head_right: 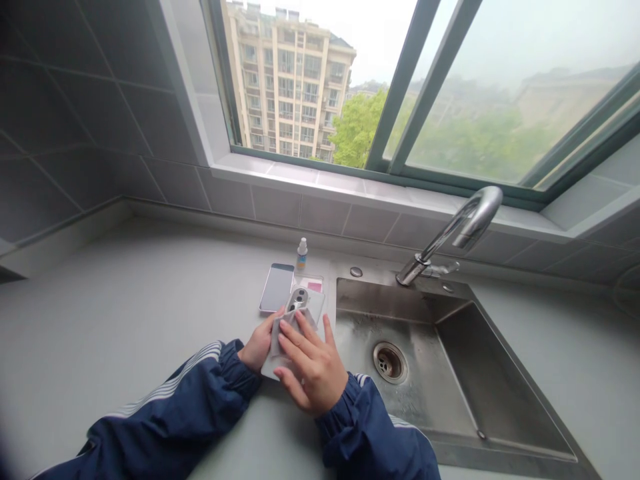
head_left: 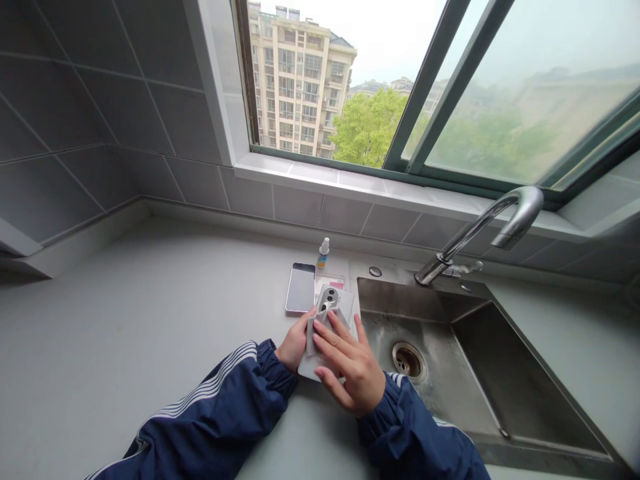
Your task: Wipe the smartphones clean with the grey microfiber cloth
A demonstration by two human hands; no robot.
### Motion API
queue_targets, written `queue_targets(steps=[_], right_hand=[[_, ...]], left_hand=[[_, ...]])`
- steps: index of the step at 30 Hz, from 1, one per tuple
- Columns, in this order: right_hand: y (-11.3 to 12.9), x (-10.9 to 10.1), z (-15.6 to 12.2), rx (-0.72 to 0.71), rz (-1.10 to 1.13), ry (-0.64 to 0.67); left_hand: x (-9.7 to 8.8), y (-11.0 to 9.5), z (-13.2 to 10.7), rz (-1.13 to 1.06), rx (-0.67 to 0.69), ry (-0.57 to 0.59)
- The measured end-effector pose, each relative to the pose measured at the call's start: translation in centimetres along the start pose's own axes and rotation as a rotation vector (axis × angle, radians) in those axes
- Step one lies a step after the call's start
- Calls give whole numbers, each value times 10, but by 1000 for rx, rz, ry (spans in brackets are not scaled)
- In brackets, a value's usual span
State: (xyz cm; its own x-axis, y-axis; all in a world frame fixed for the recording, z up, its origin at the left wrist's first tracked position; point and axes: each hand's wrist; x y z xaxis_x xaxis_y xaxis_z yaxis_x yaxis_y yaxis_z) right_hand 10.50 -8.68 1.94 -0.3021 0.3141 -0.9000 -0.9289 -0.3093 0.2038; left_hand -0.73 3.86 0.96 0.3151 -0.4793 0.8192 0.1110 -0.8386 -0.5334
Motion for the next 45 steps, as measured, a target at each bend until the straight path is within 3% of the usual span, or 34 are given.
queue_targets(steps=[9, 16, 20, 26, 29, 45], right_hand=[[0, -12, -1, -39, 104, -67], [-2, -8, 0, -38, 42, -4], [-10, -4, -1, 50, -24, -9], [-26, 0, -5, 272, -55, -112], [-29, 1, -6, 332, -46, -164], [-33, 12, -9, 444, 3, -222]], left_hand=[[9, -3, -1, -173, -89, 95], [6, -3, 0, -153, -80, 99], [4, -1, 2, -79, -12, 107], [7, 0, -2, 88, -155, 366], [7, -1, -2, 123, -172, 419], [-2, -4, 3, -28, -177, 387]])
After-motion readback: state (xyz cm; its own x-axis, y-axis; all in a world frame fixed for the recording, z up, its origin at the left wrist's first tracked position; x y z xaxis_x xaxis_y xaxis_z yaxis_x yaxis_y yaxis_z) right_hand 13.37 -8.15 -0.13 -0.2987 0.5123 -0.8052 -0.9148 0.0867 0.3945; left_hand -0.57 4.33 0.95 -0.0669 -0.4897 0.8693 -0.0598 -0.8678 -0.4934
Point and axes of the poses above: each hand's wrist, its own z-axis towards the middle knuckle, its own x-axis out of the palm, y = z × x, and after that the axes turned 8 degrees about y, right-handed
